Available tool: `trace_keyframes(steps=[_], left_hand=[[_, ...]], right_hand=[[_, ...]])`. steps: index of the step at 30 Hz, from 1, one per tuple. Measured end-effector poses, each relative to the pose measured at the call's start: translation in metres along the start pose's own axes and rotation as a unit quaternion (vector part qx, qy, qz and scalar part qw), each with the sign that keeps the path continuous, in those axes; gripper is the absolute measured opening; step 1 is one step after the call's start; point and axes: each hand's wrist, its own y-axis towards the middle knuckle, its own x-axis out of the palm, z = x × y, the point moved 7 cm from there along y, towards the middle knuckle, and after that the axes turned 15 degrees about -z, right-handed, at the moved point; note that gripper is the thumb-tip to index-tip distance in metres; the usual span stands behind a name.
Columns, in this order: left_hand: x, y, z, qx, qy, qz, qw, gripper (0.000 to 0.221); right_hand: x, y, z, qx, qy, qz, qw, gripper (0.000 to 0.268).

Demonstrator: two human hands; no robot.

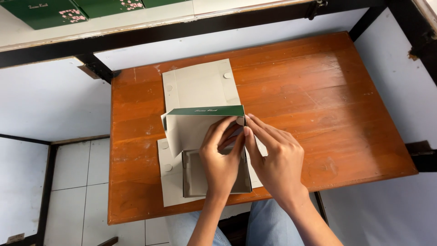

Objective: Assembling a cardboard box by folding flaps and tucking them into slots on a wooden table.

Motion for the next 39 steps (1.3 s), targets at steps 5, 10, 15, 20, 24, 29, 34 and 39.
trace_keyframes(steps=[5,10,15,20,24,29,34,39], left_hand=[[0.012,-0.013,0.006,-0.016,-0.025,-0.02,0.999,0.049],[0.016,-0.015,-0.003,-0.046,-0.095,-0.017,0.994,0.064],[0.011,-0.009,0.014,0.017,-0.049,-0.032,0.998,0.058],[-0.027,-0.028,0.042,0.152,0.118,0.043,0.98,0.027],[-0.068,-0.054,0.043,0.202,0.273,0.194,0.92,0.019],[-0.098,-0.035,0.017,0.085,0.195,0.154,0.965,0.049],[-0.103,-0.024,0.002,0.062,0.101,0.111,0.987,0.025],[-0.103,-0.025,0.007,0.092,0.092,0.125,0.984,0.02]], right_hand=[[0.006,0.001,0.011,0.005,-0.067,0.006,0.998,0.008],[0.011,0.002,0.019,0.017,-0.08,-0.001,0.997,0.004],[0.012,0.0,0.025,0.03,-0.088,0.036,0.995,0.006],[0.014,-0.001,0.03,0.021,-0.062,0.074,0.995,0.008],[0.014,-0.001,0.025,0.003,-0.077,0.103,0.992,0.016],[0.013,-0.001,0.021,0.017,-0.051,0.095,0.994,0.015],[0.016,-0.004,0.026,0.025,-0.026,0.106,0.994,0.021],[0.018,-0.001,0.022,0.049,0.006,0.076,0.996,0.014]])
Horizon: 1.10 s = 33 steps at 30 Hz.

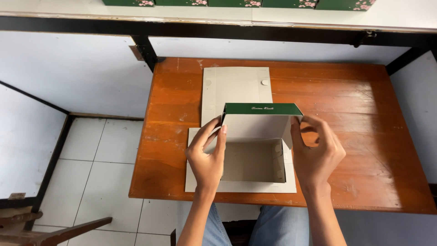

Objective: Assembling a cardboard box by folding flaps and tucking them into slots on a wooden table.

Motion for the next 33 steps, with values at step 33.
trace_keyframes(steps=[33], left_hand=[[-0.022,-0.011,-0.008,0.046,0.005,0.004,0.999,0.028]], right_hand=[[0.065,-0.029,-0.093,-0.124,0.167,-0.104,0.972,0.044]])
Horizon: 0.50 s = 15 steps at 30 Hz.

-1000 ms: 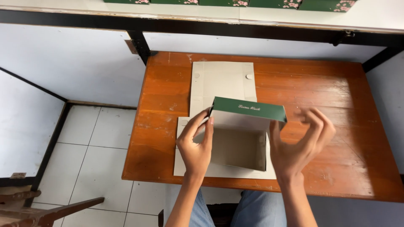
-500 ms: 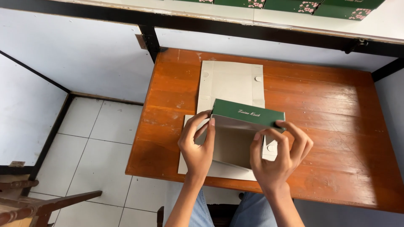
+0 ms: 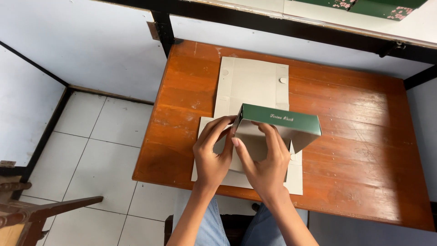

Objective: Assembling a cardboard box by folding flaps and tucking them into slots on a wooden table.

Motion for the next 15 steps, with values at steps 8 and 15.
trace_keyframes(steps=[8,15], left_hand=[[-0.006,0.0,-0.019,-0.101,-0.077,-0.002,0.992,0.019],[-0.004,0.004,-0.01,-0.112,-0.1,-0.013,0.989,0.022]], right_hand=[[-0.001,0.02,-0.008,0.066,0.071,-0.016,0.995,0.014],[0.011,0.014,0.004,0.18,0.208,-0.036,0.961,0.018]])
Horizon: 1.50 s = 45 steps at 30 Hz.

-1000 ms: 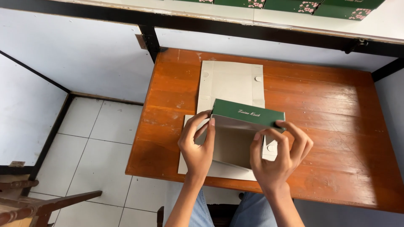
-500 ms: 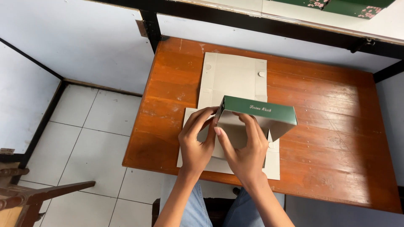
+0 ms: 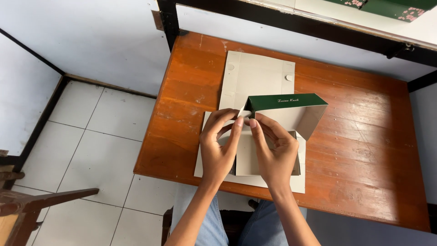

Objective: Assembling a cardboard box by folding flaps and tucking them into slots on a wooden table.

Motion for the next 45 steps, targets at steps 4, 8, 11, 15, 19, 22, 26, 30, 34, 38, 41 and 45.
trace_keyframes(steps=[4,8,11,15,19,22,26,30,34,38,41,45], left_hand=[[0.0,-0.001,0.002,0.009,0.007,0.003,1.0,0.02],[-0.001,-0.001,-0.002,0.006,-0.002,0.0,1.0,0.02],[-0.002,-0.001,-0.001,0.018,-0.002,0.006,1.0,0.019],[-0.004,-0.003,0.005,0.058,0.059,0.025,0.996,0.017],[-0.004,-0.005,0.002,0.071,0.078,0.036,0.994,0.016],[-0.007,-0.004,0.003,0.076,0.074,0.051,0.993,0.013],[-0.009,-0.002,0.003,0.078,0.059,0.07,0.993,0.006],[-0.01,-0.002,0.008,0.086,0.063,0.061,0.992,0.008],[-0.008,-0.004,0.011,0.099,0.078,0.043,0.991,0.014],[-0.007,-0.002,0.008,0.087,0.055,0.034,0.994,0.019],[-0.007,0.0,0.006,0.073,0.035,0.044,0.996,0.029],[-0.007,0.002,0.0,0.059,0.038,0.051,0.996,0.029]], right_hand=[[0.0,0.0,0.003,0.008,0.013,-0.003,1.0,0.019],[0.001,0.0,0.004,0.007,0.006,-0.017,1.0,0.02],[0.003,0.0,0.003,-0.004,-0.007,-0.017,1.0,0.02],[0.006,-0.002,-0.008,-0.02,-0.025,-0.013,0.999,0.021],[0.004,-0.003,0.0,-0.018,-0.037,-0.007,0.999,0.022],[0.006,-0.001,-0.004,-0.02,-0.022,-0.007,1.0,0.021],[0.009,0.001,-0.003,0.0,0.003,-0.025,1.0,0.019],[0.008,0.005,-0.003,0.011,0.02,-0.042,0.999,0.017],[0.004,0.007,0.006,0.01,0.04,-0.043,0.998,0.018],[0.006,0.009,0.007,0.014,0.051,-0.046,0.998,0.019],[0.009,0.008,0.007,0.011,0.051,-0.049,0.997,0.017],[0.007,0.01,0.012,0.019,0.071,-0.045,0.996,0.015]])
